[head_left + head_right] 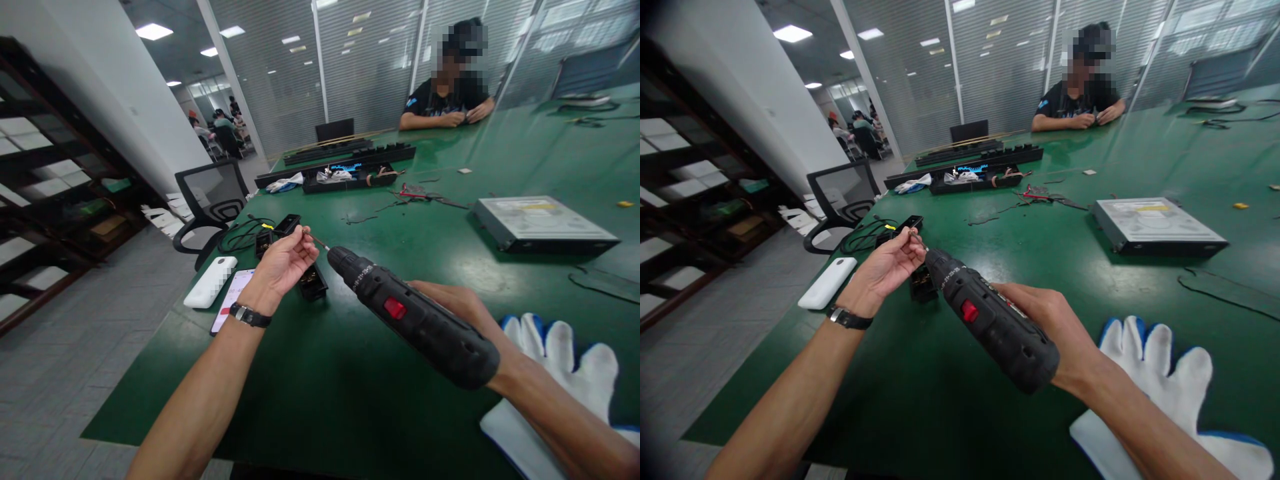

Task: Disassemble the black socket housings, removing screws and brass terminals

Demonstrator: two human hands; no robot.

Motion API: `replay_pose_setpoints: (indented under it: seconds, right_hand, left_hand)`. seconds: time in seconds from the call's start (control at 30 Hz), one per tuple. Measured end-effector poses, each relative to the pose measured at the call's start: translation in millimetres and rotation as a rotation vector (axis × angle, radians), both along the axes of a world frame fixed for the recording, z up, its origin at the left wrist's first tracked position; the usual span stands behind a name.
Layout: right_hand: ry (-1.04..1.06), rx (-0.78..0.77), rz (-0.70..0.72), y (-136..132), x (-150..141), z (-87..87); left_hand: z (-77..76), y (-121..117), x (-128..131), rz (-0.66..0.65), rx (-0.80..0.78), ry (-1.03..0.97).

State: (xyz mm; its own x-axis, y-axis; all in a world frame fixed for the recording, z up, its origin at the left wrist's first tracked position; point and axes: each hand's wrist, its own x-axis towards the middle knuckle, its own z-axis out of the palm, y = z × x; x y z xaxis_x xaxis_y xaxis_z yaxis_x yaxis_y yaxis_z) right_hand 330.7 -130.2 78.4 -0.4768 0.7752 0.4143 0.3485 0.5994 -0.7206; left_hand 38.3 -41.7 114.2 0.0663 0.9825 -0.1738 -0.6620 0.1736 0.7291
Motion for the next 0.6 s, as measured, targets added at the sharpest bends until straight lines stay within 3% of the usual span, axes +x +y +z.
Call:
replay_pose_setpoints:
  seconds: [0.4,0.6]
  right_hand:
    - [0.024,0.014,0.005,-0.6,-0.2,2.5]
    - [0.015,0.029,0.003,-1.7,-0.7,-1.2]
  left_hand:
    - [1.0,-0.1,1.3,-0.019,0.017,-0.016]
    - [-2.5,-0.8,-0.8,-0.009,0.140,0.067]
